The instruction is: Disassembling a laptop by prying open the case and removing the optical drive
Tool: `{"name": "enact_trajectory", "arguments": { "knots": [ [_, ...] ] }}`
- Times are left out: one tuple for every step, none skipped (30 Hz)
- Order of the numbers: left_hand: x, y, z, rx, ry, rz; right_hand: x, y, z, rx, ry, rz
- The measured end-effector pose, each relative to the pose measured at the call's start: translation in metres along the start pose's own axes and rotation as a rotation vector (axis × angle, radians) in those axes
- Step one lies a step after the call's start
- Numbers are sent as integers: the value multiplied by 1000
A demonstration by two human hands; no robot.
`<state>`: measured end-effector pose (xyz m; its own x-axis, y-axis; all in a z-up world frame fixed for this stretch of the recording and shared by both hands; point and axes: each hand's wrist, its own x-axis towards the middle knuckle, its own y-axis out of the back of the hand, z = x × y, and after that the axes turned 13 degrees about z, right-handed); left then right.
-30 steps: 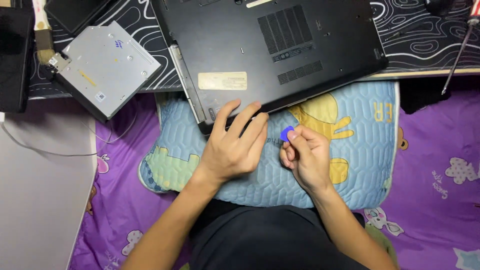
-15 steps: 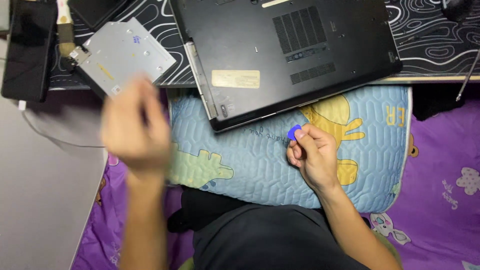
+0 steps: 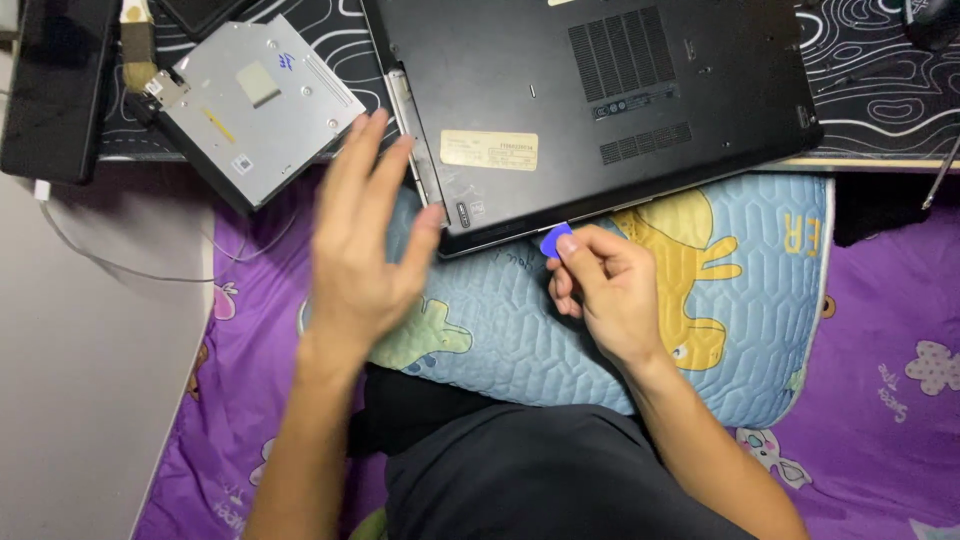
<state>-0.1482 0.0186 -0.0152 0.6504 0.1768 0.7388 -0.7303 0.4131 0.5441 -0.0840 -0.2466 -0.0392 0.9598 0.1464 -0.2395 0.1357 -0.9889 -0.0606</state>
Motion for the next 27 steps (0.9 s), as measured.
{"name": "enact_trajectory", "arguments": {
  "knots": [
    [-4, -4, 7, -125, 168, -79, 0, -4, -2, -3, -31, 7],
    [-7, -9, 15, -252, 335, -159, 0, -9, -4, -7, -63, 14],
    [-14, -15, 16, -251, 334, -158, -2, -13, -3, -7, -62, 13],
    [-21, -21, 18, -308, 349, -152, -3, -18, -4, -34, -33, 19],
    [-27, -27, 20, -366, 364, -147, -5, -22, -4, -61, -4, 27],
    [-27, -28, 20, -367, 362, -148, -6, -22, -1, -60, -3, 28],
    [-26, -28, 19, -367, 349, -123, -8, -22, 1, -37, 22, 23],
    [-26, -29, 18, -367, 336, -98, -9, -23, 4, -14, 47, 17],
    [-25, -29, 18, -367, 335, -95, -6, -21, 8, -16, 49, 16],
    [-24, -29, 17, -389, 353, -82, -3, -20, 12, 47, 28, 47],
    [-26, -28, 18, -410, 378, -74, -3, -17, 18, 108, -1, 80],
    [-29, -26, 19, -411, 384, -76, -3, -17, 16, 104, -6, 80],
    [-29, -26, 19, -502, 433, -53, -2, -17, 14, 118, -16, 72],
    [-29, -26, 19, -594, 483, -29, 0, -17, 11, 132, -26, 65],
    [-29, -27, 19, -595, 479, -28, 0, -18, 11, 133, -22, 65],
    [-29, -28, 18, -739, 568, -10, 0, -19, 12, 191, -48, 58],
    [-31, -27, 18, -881, 661, 7, -2, -21, 13, 248, -80, 49],
    [-29, -26, 19, -879, 662, 7, -1, -21, 15, 248, -82, 48],
    [-28, -25, 20, -879, 669, 12, -1, -20, 16, 257, -83, 47],
    [-27, -24, 22, -880, 675, 16, -1, -20, 18, 267, -84, 46],
    [-26, -23, 23, -880, 676, 17, -2, -20, 16, 265, -84, 46],
    [-25, -21, 25, -900, 706, 2, -4, -21, 14, 244, -73, 44],
    [-22, -19, 25, -918, 731, -9, -3, -22, 10, 225, -58, 40],
    [-20, -20, 23, -917, 727, -6, -3, -22, 8, 226, -55, 37],
    [-20, -19, 21, -909, 730, -25, -4, -21, 7, 117, 16, 44],
    [-20, -19, 19, -900, 732, -45, -5, -21, 6, 8, 86, 52],
    [-14, -14, 24, -901, 733, -47, -6, -22, 4, 7, 85, 54]
  ]
}}
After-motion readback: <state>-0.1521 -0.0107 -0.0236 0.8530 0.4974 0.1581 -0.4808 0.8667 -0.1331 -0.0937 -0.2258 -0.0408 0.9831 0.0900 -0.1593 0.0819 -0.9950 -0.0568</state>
